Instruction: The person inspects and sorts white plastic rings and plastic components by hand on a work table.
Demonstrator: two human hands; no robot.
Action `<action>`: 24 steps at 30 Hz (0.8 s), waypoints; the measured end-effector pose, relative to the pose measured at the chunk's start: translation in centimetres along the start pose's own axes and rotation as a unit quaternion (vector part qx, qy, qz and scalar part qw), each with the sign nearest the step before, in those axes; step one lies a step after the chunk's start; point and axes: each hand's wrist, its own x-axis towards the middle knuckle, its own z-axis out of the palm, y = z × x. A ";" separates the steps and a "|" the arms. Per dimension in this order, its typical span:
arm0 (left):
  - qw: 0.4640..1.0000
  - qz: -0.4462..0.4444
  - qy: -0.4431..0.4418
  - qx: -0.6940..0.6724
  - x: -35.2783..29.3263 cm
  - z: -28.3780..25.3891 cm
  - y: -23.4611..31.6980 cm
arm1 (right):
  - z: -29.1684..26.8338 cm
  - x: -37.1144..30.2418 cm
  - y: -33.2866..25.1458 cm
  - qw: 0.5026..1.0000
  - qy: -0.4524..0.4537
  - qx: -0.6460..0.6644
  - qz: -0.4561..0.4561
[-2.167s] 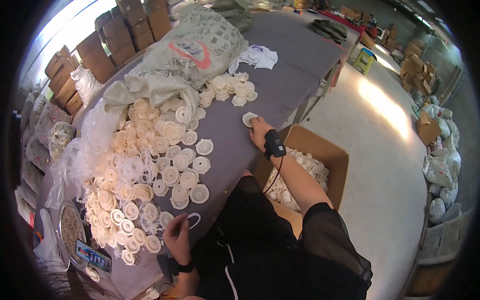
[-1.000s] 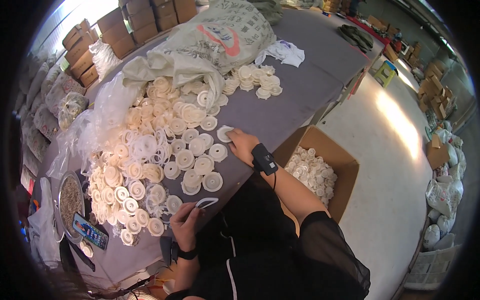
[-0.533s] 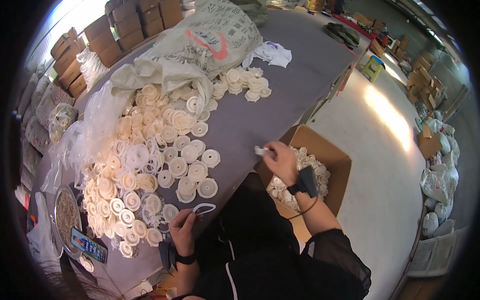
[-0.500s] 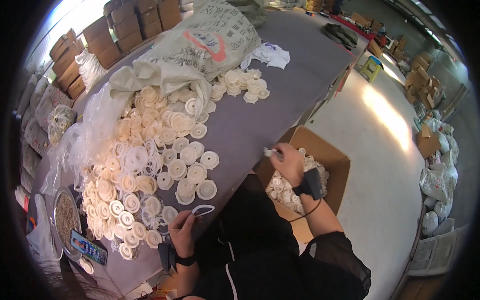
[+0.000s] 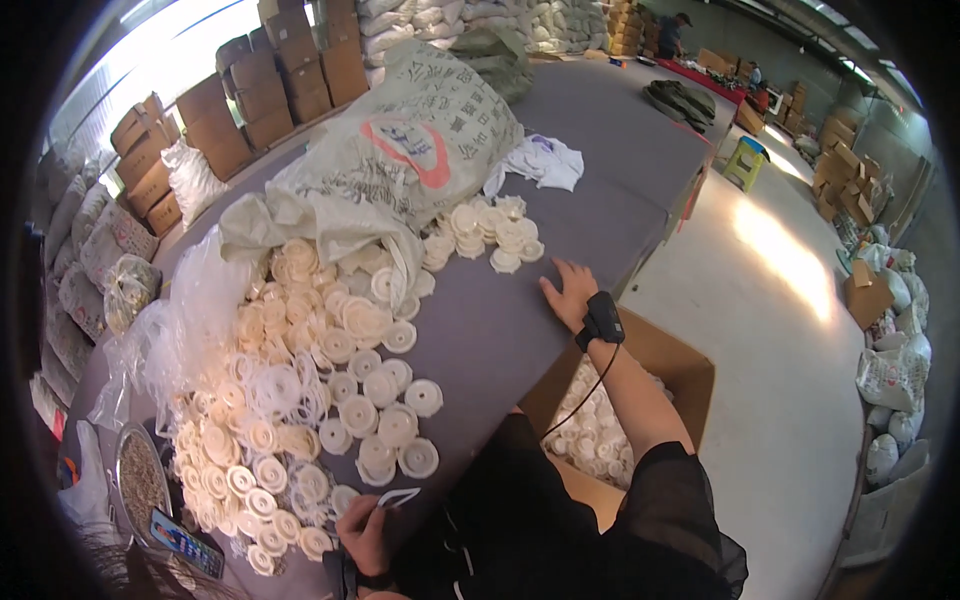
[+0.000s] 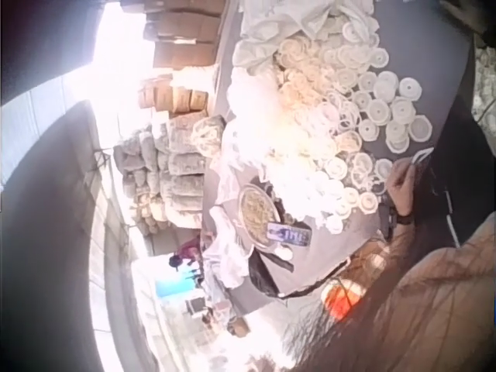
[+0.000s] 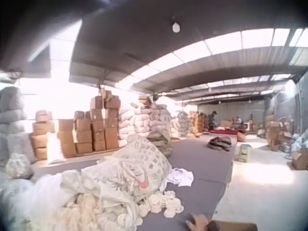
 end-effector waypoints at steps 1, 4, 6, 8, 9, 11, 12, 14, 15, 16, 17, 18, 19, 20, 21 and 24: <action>1.000 0.005 0.017 -0.002 0.0 -0.4 -0.6 | 0.5 1.7 0.1 1.000 -0.025 -0.013 -0.011; 0.990 -0.136 -0.007 0.035 -0.7 -1.1 -0.1 | 3.3 6.2 2.9 0.996 -0.018 0.081 0.033; 0.994 -0.087 -0.023 0.067 -0.4 -0.7 1.3 | 4.9 9.2 3.4 0.993 -0.032 0.101 0.048; 0.993 -0.039 -0.042 0.101 -0.1 -0.4 2.2 | 6.3 12.0 3.6 0.989 -0.063 0.114 0.074; 0.977 0.064 -0.039 0.199 -0.1 -0.4 2.5 | 6.7 13.2 3.7 0.988 -0.061 0.119 0.074; 0.940 0.164 -0.034 0.296 1.5 -0.4 1.9 | 7.7 15.2 3.7 0.980 -0.130 0.139 0.064; 0.946 0.153 -0.027 0.286 2.3 -0.3 1.3 | 8.4 16.1 3.7 0.979 -0.132 0.141 0.063; 0.954 0.134 -0.011 0.266 3.4 0.1 0.4 | 9.5 18.0 3.5 0.973 -0.187 0.096 0.097; 0.958 0.126 -0.002 0.257 3.9 0.2 0.1 | 10.2 18.9 3.9 0.973 -0.187 0.100 0.094; 0.962 0.118 0.006 0.247 4.4 0.5 -0.2 | 10.9 19.8 4.5 0.937 -0.237 0.222 0.131; 0.965 0.109 0.013 0.238 4.7 0.5 -0.5 | 11.6 20.3 4.7 0.881 -0.283 0.340 0.166; 0.968 0.099 0.019 0.229 5.1 0.5 -0.7 | 12.5 20.7 4.8 0.880 -0.284 0.343 0.166; 0.971 0.089 0.023 0.219 5.3 0.6 -1.0 | 13.6 21.0 4.8 0.861 -0.301 0.378 0.160; 0.975 0.078 0.027 0.208 5.6 0.5 -1.4 | 14.5 21.2 4.5 0.840 -0.318 0.411 0.155; 0.978 0.067 0.029 0.198 5.7 0.4 -1.5 | 15.1 21.4 4.2 0.839 -0.317 0.411 0.159; 0.985 0.032 0.035 0.163 5.8 0.1 -2.1 | 15.8 21.7 3.1 0.865 -0.365 0.315 0.140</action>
